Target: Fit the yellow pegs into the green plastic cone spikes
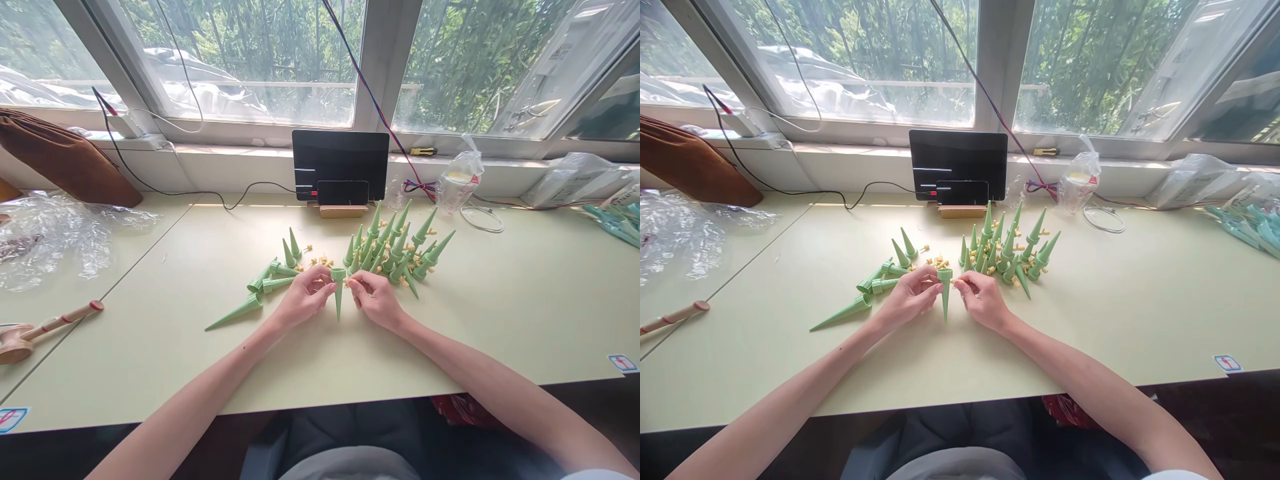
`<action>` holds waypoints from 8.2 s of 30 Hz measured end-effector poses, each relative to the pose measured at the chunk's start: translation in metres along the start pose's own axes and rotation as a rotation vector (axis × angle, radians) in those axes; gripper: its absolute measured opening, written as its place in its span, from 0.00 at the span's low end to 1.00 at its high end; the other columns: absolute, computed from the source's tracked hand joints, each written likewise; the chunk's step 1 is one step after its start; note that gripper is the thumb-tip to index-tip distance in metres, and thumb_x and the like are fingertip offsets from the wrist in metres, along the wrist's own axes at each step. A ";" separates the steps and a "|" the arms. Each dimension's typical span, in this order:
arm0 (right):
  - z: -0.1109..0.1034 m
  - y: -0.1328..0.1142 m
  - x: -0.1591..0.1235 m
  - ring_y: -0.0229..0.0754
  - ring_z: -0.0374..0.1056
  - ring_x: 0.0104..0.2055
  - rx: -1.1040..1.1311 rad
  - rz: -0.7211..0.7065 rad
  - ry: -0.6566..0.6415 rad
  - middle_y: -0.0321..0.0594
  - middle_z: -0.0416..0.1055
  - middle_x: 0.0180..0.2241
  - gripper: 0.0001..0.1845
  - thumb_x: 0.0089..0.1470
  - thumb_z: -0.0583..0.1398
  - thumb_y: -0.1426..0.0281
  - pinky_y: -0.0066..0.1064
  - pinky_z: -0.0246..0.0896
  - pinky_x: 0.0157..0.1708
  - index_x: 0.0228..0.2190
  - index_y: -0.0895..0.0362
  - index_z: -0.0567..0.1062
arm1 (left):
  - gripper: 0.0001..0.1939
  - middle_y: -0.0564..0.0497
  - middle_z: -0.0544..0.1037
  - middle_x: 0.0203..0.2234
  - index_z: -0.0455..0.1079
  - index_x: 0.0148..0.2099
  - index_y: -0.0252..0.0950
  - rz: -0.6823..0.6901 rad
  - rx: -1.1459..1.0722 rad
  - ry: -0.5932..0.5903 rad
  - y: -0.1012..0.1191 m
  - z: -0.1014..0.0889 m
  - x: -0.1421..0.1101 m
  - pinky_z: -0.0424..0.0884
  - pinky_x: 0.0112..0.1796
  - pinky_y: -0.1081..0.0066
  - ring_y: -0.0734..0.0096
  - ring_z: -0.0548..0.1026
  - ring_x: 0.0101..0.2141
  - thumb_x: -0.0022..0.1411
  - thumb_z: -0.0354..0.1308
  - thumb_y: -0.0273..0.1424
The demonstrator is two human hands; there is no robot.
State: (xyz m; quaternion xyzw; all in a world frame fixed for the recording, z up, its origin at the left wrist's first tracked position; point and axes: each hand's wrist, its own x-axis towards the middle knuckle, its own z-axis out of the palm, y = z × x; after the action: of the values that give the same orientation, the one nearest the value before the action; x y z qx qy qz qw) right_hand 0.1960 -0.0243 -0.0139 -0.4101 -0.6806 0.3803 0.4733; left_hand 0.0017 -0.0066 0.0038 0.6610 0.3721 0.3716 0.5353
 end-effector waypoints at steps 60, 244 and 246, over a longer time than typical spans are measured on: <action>-0.002 0.000 0.006 0.31 0.54 0.15 0.466 0.290 -0.214 0.28 0.62 0.16 0.18 0.55 0.63 0.56 0.26 0.49 0.16 0.25 0.56 0.69 | 0.22 0.56 0.68 0.23 0.64 0.55 0.39 -0.092 -0.208 -0.056 0.000 0.000 0.001 0.65 0.20 0.76 0.78 0.66 0.19 0.63 0.61 0.40; -0.011 0.001 0.006 0.27 0.51 0.13 0.508 0.477 -0.409 0.28 0.60 0.15 0.18 0.49 0.68 0.59 0.21 0.45 0.11 0.24 0.59 0.71 | 0.16 0.54 0.72 0.26 0.70 0.49 0.34 -0.105 -0.227 -0.204 0.001 -0.007 0.002 0.62 0.21 0.78 0.81 0.66 0.20 0.62 0.62 0.36; -0.011 0.001 0.007 0.26 0.49 0.13 0.548 0.522 -0.423 0.27 0.60 0.15 0.18 0.49 0.68 0.59 0.19 0.42 0.11 0.24 0.60 0.71 | 0.16 0.54 0.72 0.25 0.70 0.49 0.34 -0.085 -0.210 -0.196 0.000 -0.007 0.002 0.63 0.21 0.77 0.81 0.67 0.20 0.62 0.62 0.36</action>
State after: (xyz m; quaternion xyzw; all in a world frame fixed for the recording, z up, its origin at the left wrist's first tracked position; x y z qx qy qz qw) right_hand 0.2054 -0.0160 -0.0092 -0.3406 -0.5100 0.7295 0.3029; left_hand -0.0034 -0.0019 0.0047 0.6180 0.3051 0.3191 0.6505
